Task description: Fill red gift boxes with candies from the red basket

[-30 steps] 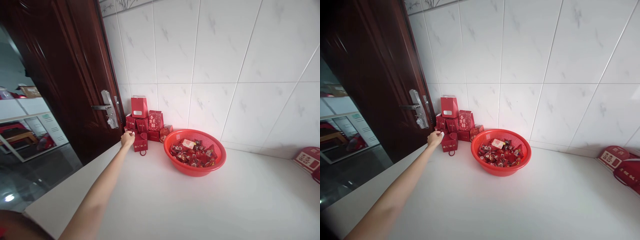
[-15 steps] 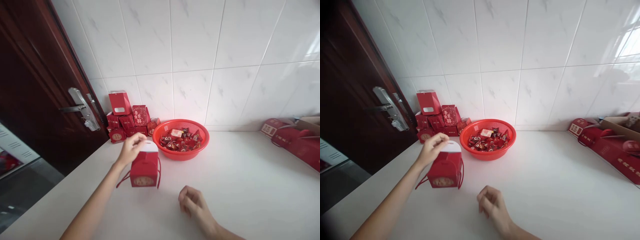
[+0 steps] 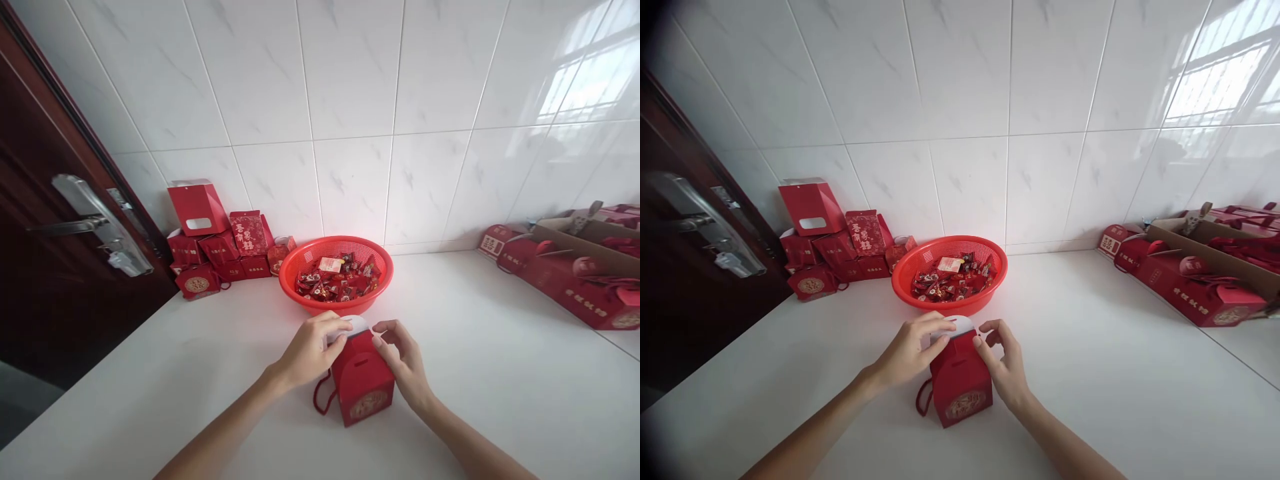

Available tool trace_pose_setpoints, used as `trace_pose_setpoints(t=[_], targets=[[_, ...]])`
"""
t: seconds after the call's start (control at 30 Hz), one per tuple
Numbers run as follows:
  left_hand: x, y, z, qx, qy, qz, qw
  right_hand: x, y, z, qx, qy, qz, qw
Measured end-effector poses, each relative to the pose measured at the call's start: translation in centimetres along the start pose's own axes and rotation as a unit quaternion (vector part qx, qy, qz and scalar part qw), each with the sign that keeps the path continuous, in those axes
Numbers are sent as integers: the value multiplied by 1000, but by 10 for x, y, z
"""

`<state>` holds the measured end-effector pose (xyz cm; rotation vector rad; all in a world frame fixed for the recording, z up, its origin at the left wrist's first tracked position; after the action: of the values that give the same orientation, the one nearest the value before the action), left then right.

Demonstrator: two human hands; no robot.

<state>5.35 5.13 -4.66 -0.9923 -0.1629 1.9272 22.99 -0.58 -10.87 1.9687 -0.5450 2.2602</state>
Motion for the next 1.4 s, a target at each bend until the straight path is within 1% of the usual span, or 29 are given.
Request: trace_pose_setpoints(t=[0.03, 0.1, 0.23, 0.3, 0.37, 0.5, 0.67, 0.73, 0.83, 0.93, 1.0, 1.07, 1.17, 1.23, 1.33, 1.4], targets=[[0, 1, -2, 13, -3, 8, 1000, 5, 0, 2, 0, 15, 33, 999], [-2, 3, -5, 34, -5, 19, 999, 16, 1, 5, 19, 47, 100, 994], [-5, 4, -9, 59, 5, 33, 998, 31, 11, 5, 70, 123, 213, 967], [-5, 4, -9, 60, 13, 41, 997, 37, 18, 3, 90, 146, 254, 952], [-4, 3, -8, 54, 25, 49, 997, 41, 24, 0, 108, 157, 276, 942], [-2, 2, -4, 37, 26, 61, 997, 48, 32, -2, 127, 149, 281, 940], [1, 1, 3, 35, -55, 78, 995, 57, 43, -3, 182, 128, 297, 929], [1, 2, 5, 32, -60, 85, 994, 57, 44, -5, 191, 128, 280, 932], [2, 2, 7, 23, -51, 98, 994, 54, 43, -8, 178, 144, 240, 943], [4, 1, 9, 3, -11, 118, 993, 48, 41, -12, 175, 163, 207, 949], [7, 0, 11, 5, 26, 139, 990, 45, 40, -14, 183, 174, 197, 947], [8, -2, 11, 33, 65, 160, 984, 45, 40, -16, 197, 187, 205, 940], [11, -3, 13, 100, 119, 182, 971, 48, 42, -20, 217, 222, 241, 919], [12, -2, 17, 142, 143, 186, 962, 49, 44, -21, 219, 254, 263, 904], [14, -1, 24, 187, 165, 178, 952, 48, 45, -22, 197, 288, 292, 890], [16, 1, 31, 200, 167, 168, 951, 45, 45, -20, 170, 288, 298, 894]])
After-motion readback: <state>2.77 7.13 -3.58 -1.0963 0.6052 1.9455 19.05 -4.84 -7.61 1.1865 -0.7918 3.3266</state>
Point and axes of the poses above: each hand's wrist, its own y-axis away from the middle knuckle, its own z-axis out of the back of the hand, x = y × z, the point moved 5 cm from there along -y, towards the middle knuckle, and after that the axes turned 9 degrees about -z, right-handed, at the moved point
